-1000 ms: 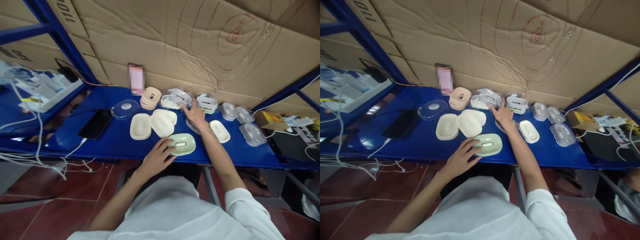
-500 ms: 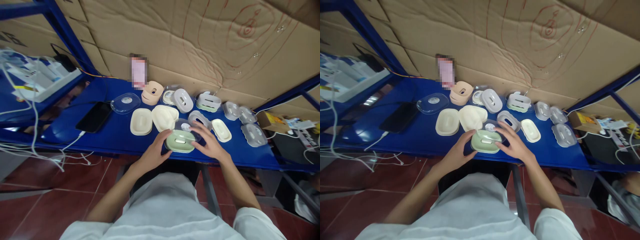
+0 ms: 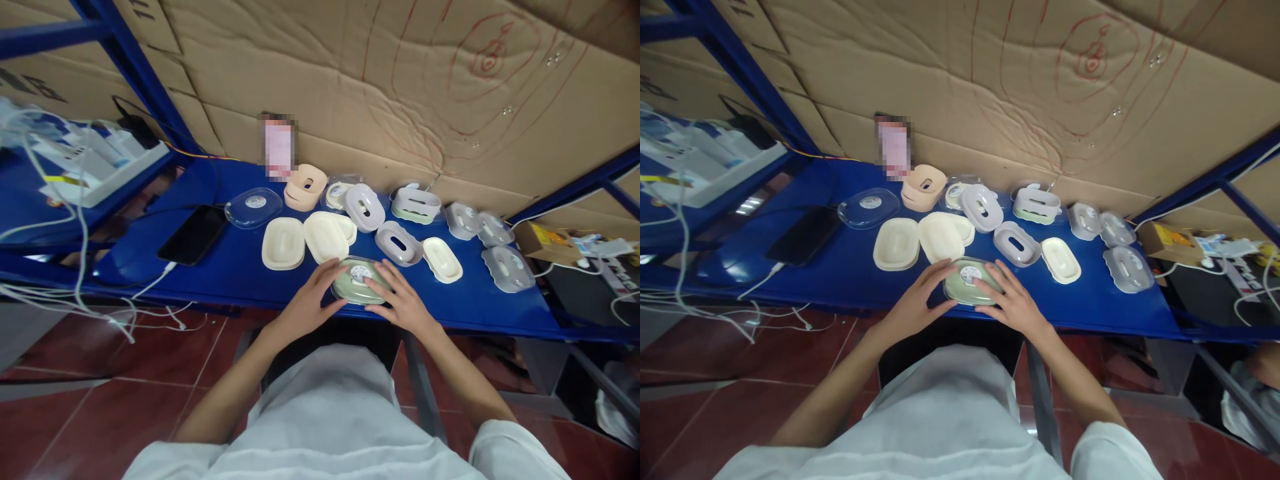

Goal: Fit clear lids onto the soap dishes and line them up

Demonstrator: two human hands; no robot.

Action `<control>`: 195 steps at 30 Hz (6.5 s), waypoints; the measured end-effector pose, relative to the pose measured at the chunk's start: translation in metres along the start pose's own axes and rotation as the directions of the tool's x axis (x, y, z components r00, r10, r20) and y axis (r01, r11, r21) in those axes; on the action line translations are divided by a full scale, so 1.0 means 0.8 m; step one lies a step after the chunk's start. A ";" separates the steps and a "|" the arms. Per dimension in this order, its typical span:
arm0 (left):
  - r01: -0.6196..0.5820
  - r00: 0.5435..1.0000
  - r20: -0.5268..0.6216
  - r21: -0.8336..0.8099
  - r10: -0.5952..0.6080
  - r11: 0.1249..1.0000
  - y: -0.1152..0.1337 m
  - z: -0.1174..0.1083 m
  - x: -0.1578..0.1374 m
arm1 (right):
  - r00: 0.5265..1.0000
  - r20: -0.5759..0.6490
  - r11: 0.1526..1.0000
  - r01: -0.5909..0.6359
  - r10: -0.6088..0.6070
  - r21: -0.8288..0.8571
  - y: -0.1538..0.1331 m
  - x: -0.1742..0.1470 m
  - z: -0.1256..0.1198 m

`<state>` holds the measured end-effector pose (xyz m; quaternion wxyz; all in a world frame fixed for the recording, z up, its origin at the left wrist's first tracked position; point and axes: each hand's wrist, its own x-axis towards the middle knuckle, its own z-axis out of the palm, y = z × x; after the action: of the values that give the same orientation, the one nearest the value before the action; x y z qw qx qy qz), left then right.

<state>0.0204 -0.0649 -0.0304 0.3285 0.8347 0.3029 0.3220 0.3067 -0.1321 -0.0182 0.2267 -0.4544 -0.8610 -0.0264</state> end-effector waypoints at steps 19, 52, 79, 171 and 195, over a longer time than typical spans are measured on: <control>-0.017 1.000 -0.002 -0.024 0.017 1.000 0.004 -0.002 0.001 | 1.000 -0.020 1.000 0.003 -0.003 0.004 0.006 -0.013 -0.017; -0.062 0.997 -0.031 0.107 0.066 0.992 0.006 0.003 -0.004 | 0.721 -0.517 0.724 -0.643 0.461 -0.251 0.234 0.000 -0.107; -0.309 0.947 0.219 0.426 0.234 0.850 0.027 0.017 0.023 | 0.732 -0.351 0.740 -0.658 0.584 -0.142 0.065 -0.034 -0.034; -0.063 0.998 0.003 0.106 0.063 0.992 0.011 0.029 0.032 | 0.980 -0.119 0.985 -0.167 0.161 -0.049 0.036 -0.014 -0.025; -0.041 0.999 -0.018 -0.010 0.041 0.999 0.009 0.029 0.034 | 0.926 -0.247 0.957 -0.268 0.287 0.109 0.003 -0.026 -0.008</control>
<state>0.0559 -0.0582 -0.0291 0.3235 0.8362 0.2869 0.3375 0.3208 -0.1485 -0.0217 0.3557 -0.5555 -0.7513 -0.0219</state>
